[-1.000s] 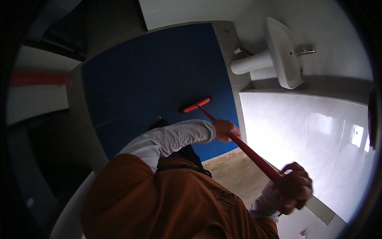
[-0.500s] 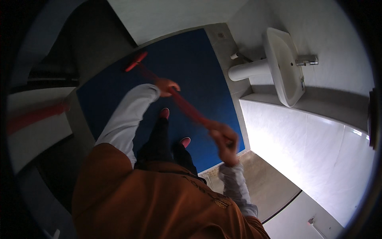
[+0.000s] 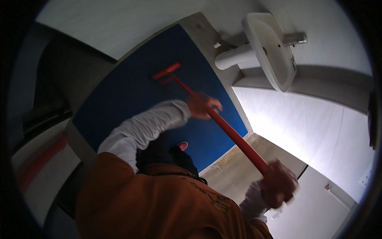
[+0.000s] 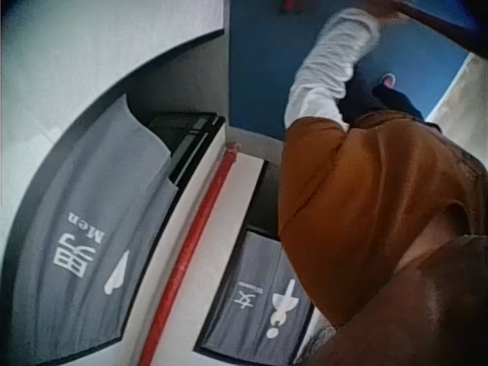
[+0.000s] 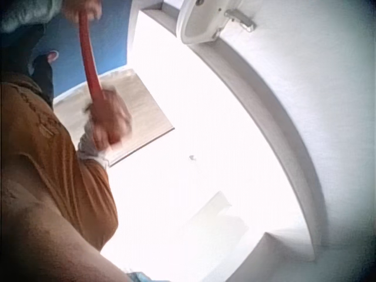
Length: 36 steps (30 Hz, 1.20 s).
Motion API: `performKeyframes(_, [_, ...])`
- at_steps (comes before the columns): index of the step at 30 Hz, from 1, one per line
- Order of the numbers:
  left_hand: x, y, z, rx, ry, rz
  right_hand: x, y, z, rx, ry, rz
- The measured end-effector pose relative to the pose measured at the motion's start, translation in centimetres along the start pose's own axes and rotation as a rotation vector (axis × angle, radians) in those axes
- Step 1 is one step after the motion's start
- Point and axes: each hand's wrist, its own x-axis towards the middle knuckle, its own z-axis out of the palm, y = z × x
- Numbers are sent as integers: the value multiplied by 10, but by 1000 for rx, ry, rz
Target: The person sweeps the tiled floor of a bathroom with a red broom, moving around a white sink and a glass shower door. They briefly pick up and reposition a yellow hose before continuing to sweep the floor and a blue mat near the exit.
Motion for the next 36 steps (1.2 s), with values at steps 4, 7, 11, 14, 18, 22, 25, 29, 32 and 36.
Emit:
performKeyframes(4, [-17, -88, -63, 195, -176, -266, -20, 84, 55, 323, 12, 443])
performKeyframes(7, [-7, -112, -43, 187, -271, -375, -28, 108, 52, 311, -16, 289])
performKeyframes(11, [12, -48, 67, 63, -256, -56, -50, 54, -22, 210, -13, 320])
performKeyframes(14, [19, 37, 169, -160, -189, 48, -82, 13, -72, 68, 25, 243])
performKeyframes(18, [28, 106, 242, -258, -498, 84, -118, 2, -110, -75, -286, -27])
performKeyframes(22, [5, 139, 276, -143, -316, 61, -168, -7, -177, 128, -336, -251])
performKeyframes(25, [-38, 101, 261, 82, -45, 36, -229, 36, -185, 45, -221, -155])
performKeyframes(29, [-113, 18, 230, 400, 100, -271, -297, 146, -111, 496, -275, 113])
performKeyframes(32, [-141, -25, 222, 503, -179, -528, -332, 188, -52, 571, -284, 171])
performKeyframes(36, [-81, -30, 284, 450, -243, -346, -353, 186, -104, 393, -58, 198])
